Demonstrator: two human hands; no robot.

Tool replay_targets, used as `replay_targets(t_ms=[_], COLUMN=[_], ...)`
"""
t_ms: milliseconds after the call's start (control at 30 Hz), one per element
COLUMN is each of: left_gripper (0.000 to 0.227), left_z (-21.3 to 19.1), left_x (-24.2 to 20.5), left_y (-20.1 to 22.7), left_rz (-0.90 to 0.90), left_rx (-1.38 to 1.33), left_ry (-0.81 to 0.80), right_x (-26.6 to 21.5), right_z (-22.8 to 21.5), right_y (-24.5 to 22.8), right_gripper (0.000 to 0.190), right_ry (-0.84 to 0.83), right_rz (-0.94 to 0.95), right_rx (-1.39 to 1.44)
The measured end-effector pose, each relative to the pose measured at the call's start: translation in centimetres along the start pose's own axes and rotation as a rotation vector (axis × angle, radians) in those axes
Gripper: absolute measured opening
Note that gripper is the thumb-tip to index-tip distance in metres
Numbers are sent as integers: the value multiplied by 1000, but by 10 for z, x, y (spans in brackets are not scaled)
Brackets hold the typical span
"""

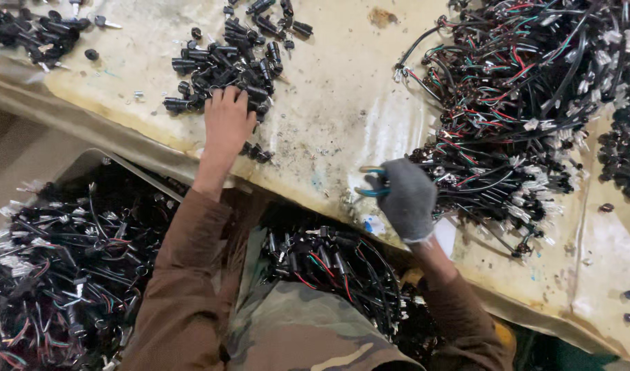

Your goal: The person repeatedly picks up black cylindrical connectors and wire harnesses from a workbench, inserts the connectors into the harness ends, and places the assembled units into a bin. The process is continuous and repetitive, with the person handling each unit one at a time.

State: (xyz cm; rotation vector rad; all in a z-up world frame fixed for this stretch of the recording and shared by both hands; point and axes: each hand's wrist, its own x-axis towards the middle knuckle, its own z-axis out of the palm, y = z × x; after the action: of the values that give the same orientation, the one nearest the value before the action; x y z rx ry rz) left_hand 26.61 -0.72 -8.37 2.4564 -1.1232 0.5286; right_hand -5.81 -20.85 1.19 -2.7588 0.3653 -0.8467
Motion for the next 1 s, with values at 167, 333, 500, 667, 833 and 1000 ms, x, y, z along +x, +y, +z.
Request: replay_targets(t_ms=[167, 333, 500, 667, 833, 1000], left_gripper=[55, 63, 52, 40, 33, 36], left_z=[20, 20, 20, -9, -49, -49], left_x=[29, 31, 24, 26, 17, -10], left_y=[-18, -12, -8, 6, 29, 84], left_rz=[31, -14, -82, -52, -39, -22], left_rx=[72, 36, -72, 77, -390, -1255], left_ry=[-260, -360, -345, -421, -191, -165], right_x=[-11, -27, -33, -32, -27, -32], right_z=[23, 15, 16, 13, 15, 25], right_y=[-12, -2, -3, 0, 8, 17], right_gripper=[34, 30, 39, 39, 24, 29], right_ry=[-147, -236, -257, -319, -307, -247], right_rz=[160, 280, 227, 217, 300, 273], right_rx=[68, 91, 83, 27, 61, 76])
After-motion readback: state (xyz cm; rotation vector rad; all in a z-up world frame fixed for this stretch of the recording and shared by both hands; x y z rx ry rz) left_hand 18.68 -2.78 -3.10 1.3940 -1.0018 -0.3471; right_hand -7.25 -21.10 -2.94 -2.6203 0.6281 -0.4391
